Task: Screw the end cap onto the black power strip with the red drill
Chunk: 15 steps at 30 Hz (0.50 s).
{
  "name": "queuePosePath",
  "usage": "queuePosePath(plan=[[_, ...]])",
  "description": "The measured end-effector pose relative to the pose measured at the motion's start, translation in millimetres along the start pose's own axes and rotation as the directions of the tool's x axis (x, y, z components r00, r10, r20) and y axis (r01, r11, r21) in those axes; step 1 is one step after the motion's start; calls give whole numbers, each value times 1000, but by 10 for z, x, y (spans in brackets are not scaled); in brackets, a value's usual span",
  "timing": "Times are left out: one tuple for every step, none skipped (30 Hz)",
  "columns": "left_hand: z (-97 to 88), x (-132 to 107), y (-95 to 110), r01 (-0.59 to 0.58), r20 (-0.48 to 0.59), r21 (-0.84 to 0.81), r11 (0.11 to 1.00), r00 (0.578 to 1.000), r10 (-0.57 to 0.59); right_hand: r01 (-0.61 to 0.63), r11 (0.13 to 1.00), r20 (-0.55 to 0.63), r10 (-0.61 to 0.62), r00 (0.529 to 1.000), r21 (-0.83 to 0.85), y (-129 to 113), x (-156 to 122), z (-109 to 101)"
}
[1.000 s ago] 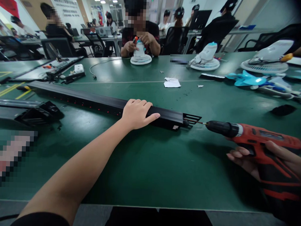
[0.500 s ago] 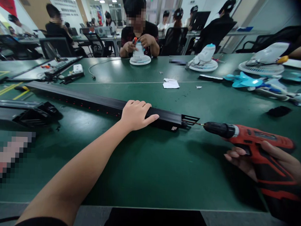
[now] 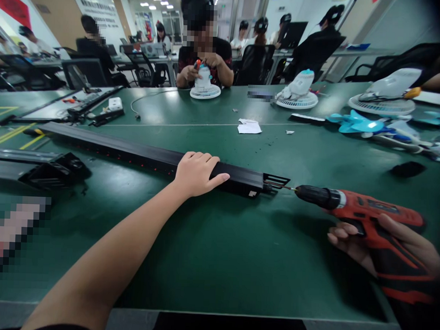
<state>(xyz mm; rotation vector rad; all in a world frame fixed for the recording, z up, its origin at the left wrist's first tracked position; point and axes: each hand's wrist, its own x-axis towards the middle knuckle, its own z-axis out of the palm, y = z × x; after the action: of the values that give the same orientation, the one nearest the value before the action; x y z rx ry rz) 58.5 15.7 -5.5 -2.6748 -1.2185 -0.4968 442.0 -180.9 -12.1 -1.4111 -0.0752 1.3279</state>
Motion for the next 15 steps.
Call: queuePosePath(plan=[[1,-1,0,1,1,0,1000,1000,-1,-14,1000,-6,14,1000,17,-5,0,5],[0,-2,1,2,1,-1,1000,1000,-2,-25,999,-6,25,1000,30,-11,2,5],[0,-2,1,2,1,-3,1000,1000,-2,-28,999,-3,28,1000,40,-17,6,1],[0,-3,2,2,-1,-5,1000,1000,-2,-35,999,7,35,999,41,-24,12,-7],[1,-4,2,1,-3,-5,1000,1000,-1,-37,999,15,36,999,39,-29,20,-18],[3,-4,2,0,-5,-3,1000,1000,0,-42,999,25,41,999,32,-32,28,-31],[6,-5,2,-1,-8,2,1000,1000,1,-45,999,34,44,998,25,-33,37,-44],[11,-5,2,-3,-11,7,1000,1000,3,-44,999,39,43,998,20,-32,46,-55],[16,-5,2,-5,-15,12,1000,1000,5,-43,999,43,42,998,16,-28,54,-65],[20,-6,1,-7,-20,14,1000,1000,7,-37,999,46,36,998,16,-23,63,-72],[24,-5,1,-9,-25,13,1000,1000,10,-27,999,49,26,998,18,-17,73,-80],[27,-5,2,-12,-29,11,1000,1000,12,-22,1000,54,21,998,19,-12,83,-89],[27,-4,2,-14,-32,9,1000,999,14,-19,1000,60,18,998,19,-6,96,-101],[26,-3,4,-14,-34,9,1000,999,14,-17,1000,66,15,998,17,-2,112,-119],[23,-1,5,-14,-34,10,1000,999,14,-13,1000,70,12,997,14,3,132,-145]])
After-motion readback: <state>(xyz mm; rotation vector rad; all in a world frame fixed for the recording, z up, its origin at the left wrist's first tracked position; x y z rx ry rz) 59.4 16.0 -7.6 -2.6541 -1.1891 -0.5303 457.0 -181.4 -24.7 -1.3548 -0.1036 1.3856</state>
